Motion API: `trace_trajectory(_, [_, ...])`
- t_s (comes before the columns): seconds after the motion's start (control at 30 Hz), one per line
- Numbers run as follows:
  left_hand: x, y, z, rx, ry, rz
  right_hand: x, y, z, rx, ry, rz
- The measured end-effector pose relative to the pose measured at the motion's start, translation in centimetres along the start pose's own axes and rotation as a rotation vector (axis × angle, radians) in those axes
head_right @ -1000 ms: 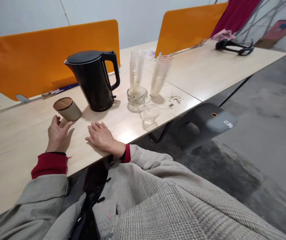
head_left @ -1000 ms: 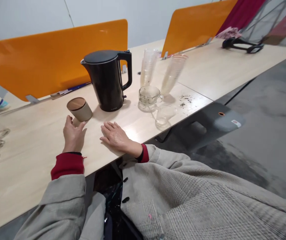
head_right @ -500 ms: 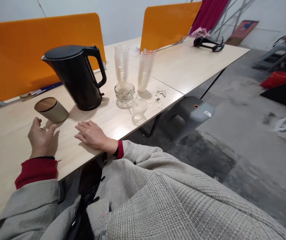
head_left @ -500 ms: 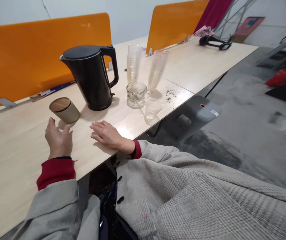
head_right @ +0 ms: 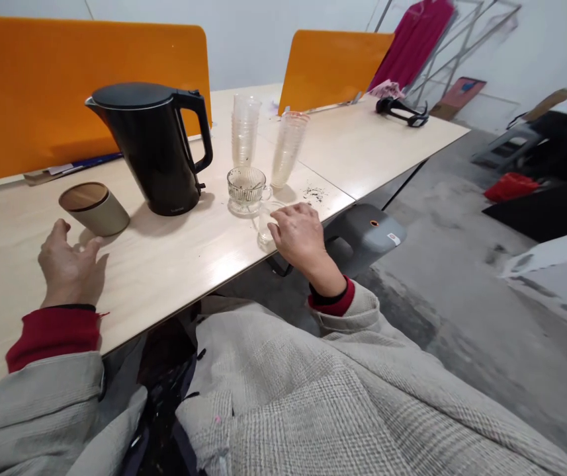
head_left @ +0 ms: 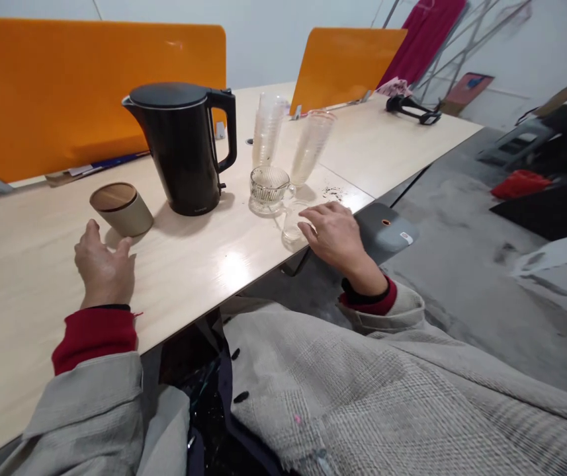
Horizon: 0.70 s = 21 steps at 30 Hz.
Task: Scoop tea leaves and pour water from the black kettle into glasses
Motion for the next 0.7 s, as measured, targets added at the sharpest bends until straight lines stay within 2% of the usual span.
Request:
trace_trajectory(0.07, [-0.3,-0.4,-0.4,0.016,-0.019,-0.014,0.0,1.4,-0.2,-0.012,-0.012,0.081])
trace_trajectory(0.13, [-0.4,-0.6,-0.6,0.024,-0.021,-0.011,0.1,1.9,-0.2,-0.003,-0.004,0.108])
trace_trajectory(0.4, [-0.4,-0.6,-1.1,0.042,-0.029,0.023,0.9,0.6,-1.5,0.100,0.130,0.070])
trace_trajectory(0.7, [0.0,-0.2,-0.5,0.051,-0.093,0.085,0.4,1.0,-1.5,0.215,0.090,0.055])
Point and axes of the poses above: each hand's wrist, its own x-axis towards the middle knuckle, its own y-axis out of the palm, z = x × y, the point moved 9 cm from there along x, towards the middle knuckle, and after that the axes turned 7 degrees about y, right-handed, at the moved point
